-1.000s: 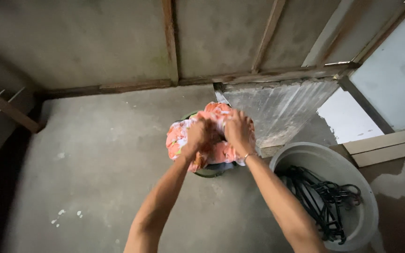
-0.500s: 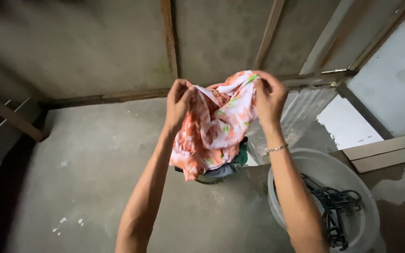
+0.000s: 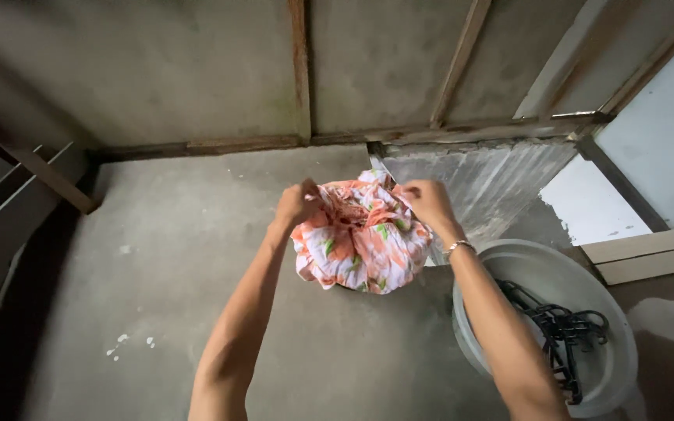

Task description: The person picks up a floral-patterned top from a bucket, places it on a hanger, and hangs it on a clothesline. The person adjusts the garment to ensure it is properly positioned for drying.

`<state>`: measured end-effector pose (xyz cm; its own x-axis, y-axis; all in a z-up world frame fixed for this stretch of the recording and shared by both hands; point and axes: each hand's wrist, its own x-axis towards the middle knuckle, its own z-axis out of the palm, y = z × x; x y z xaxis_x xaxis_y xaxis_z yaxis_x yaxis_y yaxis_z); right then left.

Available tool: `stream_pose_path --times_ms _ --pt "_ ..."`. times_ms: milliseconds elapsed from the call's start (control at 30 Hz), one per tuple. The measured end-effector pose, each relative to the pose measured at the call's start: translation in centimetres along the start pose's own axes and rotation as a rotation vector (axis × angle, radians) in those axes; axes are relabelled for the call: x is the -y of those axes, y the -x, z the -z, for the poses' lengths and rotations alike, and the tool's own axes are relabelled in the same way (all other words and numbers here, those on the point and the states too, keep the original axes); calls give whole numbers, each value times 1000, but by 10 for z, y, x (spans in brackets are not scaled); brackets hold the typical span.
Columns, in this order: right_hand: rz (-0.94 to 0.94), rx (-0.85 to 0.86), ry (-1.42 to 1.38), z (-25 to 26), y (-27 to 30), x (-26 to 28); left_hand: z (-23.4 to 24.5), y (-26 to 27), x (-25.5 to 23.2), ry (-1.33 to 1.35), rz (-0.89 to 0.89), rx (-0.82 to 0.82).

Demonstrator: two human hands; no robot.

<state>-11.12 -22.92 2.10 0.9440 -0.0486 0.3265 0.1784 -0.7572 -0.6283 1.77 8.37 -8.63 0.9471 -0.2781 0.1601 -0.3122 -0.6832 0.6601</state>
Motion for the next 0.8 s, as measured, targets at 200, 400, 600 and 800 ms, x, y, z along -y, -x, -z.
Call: stream_pose_path --times_ms 200,400,600,800 --pt "164 195 262 -70 3 -9 -63 16 -35 -182 -240 133" --pt "-517 183 130 -65 -13 1 -51 2 -39 -389 -127 41" --pt "-163 -112 132 -2 -24 -2 21 3 -75 212 90 -143" --pt "-105 -356 -58 40 -41 -28 59 -6 -90 425 33 -286"
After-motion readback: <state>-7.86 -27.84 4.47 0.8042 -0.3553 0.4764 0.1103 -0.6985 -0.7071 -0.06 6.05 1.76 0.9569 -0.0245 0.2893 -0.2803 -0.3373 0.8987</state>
